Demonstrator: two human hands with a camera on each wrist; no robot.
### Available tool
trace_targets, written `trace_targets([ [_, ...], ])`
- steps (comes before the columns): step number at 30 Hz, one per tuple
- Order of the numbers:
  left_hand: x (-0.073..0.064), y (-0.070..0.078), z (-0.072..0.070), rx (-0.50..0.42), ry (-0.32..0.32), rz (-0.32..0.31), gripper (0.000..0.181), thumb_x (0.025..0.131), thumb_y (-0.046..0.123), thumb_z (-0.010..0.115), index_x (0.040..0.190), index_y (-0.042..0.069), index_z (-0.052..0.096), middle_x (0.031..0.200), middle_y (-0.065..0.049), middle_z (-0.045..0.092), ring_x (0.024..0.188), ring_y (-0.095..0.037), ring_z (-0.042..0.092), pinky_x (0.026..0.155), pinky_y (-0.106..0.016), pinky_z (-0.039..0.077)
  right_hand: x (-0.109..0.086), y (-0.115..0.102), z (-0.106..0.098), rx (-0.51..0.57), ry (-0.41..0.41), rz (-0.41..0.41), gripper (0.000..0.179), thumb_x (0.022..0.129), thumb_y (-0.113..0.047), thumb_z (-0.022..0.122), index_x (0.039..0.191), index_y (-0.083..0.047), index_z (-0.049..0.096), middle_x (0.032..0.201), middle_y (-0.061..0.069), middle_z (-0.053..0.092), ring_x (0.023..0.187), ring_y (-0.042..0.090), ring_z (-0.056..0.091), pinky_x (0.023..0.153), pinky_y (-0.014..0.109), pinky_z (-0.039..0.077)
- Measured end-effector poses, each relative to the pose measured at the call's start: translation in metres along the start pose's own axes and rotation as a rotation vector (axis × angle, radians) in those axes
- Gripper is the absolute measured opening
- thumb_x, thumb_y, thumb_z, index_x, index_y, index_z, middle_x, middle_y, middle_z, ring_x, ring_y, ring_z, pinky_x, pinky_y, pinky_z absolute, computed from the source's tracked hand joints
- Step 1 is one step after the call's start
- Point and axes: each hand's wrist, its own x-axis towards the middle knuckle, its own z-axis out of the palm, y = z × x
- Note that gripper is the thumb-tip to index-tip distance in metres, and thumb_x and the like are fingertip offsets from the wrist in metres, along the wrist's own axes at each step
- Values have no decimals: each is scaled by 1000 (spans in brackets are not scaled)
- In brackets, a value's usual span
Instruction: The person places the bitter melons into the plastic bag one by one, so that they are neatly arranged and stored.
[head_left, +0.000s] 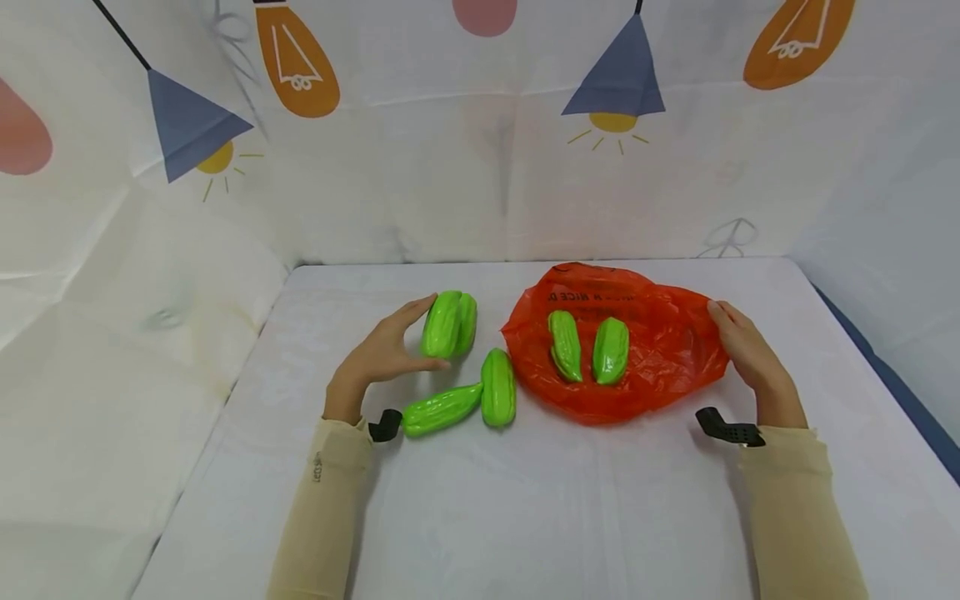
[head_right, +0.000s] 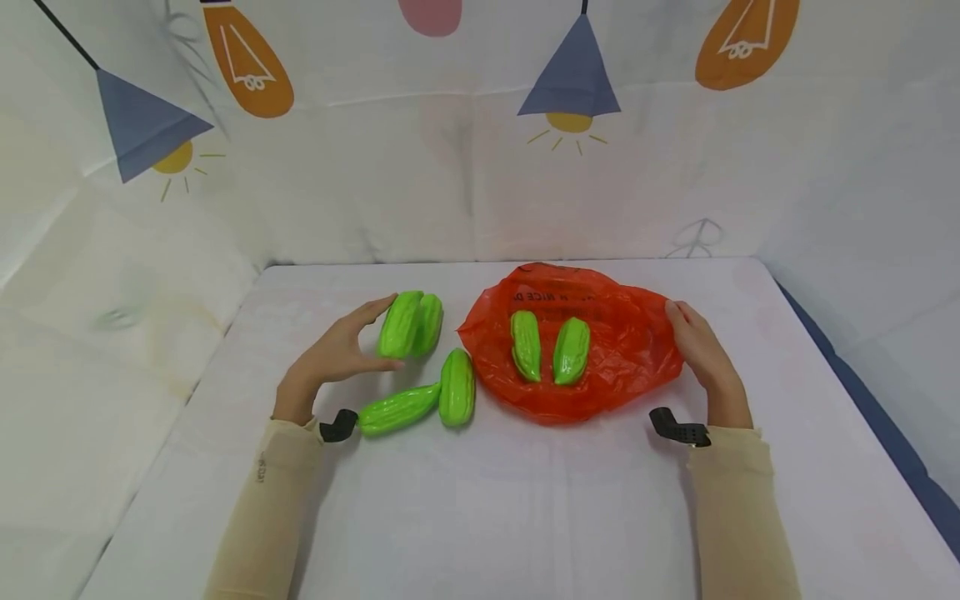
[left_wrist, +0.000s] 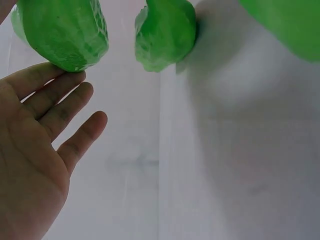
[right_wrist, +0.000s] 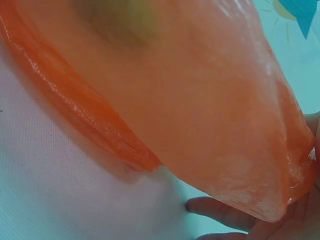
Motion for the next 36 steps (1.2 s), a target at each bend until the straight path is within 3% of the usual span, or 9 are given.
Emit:
trace_targets([
  [5,7,7,4,-5,-4,15,108,72,59,80,157,26,22,161,1,26,150,-25,23,118,-55,26,-1,1,2,7,8,-10,74,104,-51,15,153,4,17,140,27,38,104,17,44,74,9,45],
  [8,11,15,4,2,-6,40,108,72,60,79,157,28,21,161,3,26,150,-24,24,118,-54,26,-1,1,2,14,-3,-4,75,104,-52,14,154,3,13,144,29,35,114,27,42,96,30,51],
  [12,18,31,0,9,7,87,107,72,57,80,157,29,22,161,3,27,149,-23,25,118,-53,27,1,0,2,37,-10,-1,76,104,-53,14,155,2,10,148,31,31,122,36,36,110,63,33],
  [16,26,44,-3,11,13,116,106,73,53,82,157,28,22,161,3,28,148,-22,27,118,-52,28,2,-2,4,10,8,-11,74,104,-52,14,154,3,16,142,28,38,113,26,42,99,38,48],
  [20,32,51,-1,15,1,125,106,73,51,82,157,27,22,161,4,28,148,-20,26,118,-50,28,1,-2,4,-3,11,-16,74,104,-52,14,152,3,20,139,25,40,108,21,44,79,13,43],
  [25,39,60,5,-1,-9,133,105,72,54,82,156,32,22,160,6,28,148,-19,26,118,-50,29,1,-2,4,3,11,-18,74,104,-53,14,152,3,21,139,26,40,110,25,43,94,34,47],
  [30,49,75,18,18,-15,153,105,72,58,80,156,34,21,160,7,28,148,-22,26,118,-51,27,1,-2,4,33,13,-16,75,104,-53,14,153,4,17,142,30,36,115,31,39,109,63,33],
  [34,56,91,28,50,-27,183,105,73,59,78,157,32,21,161,6,27,147,-25,25,118,-52,25,0,-1,3,41,10,-10,75,104,-53,14,154,3,15,143,30,35,116,31,39,110,64,33],
  [36,60,100,32,56,-38,199,105,74,60,77,157,31,20,161,7,26,148,-24,24,118,-52,25,-1,-1,2,31,12,-11,74,104,-53,14,154,3,16,143,29,37,114,28,41,106,52,44],
])
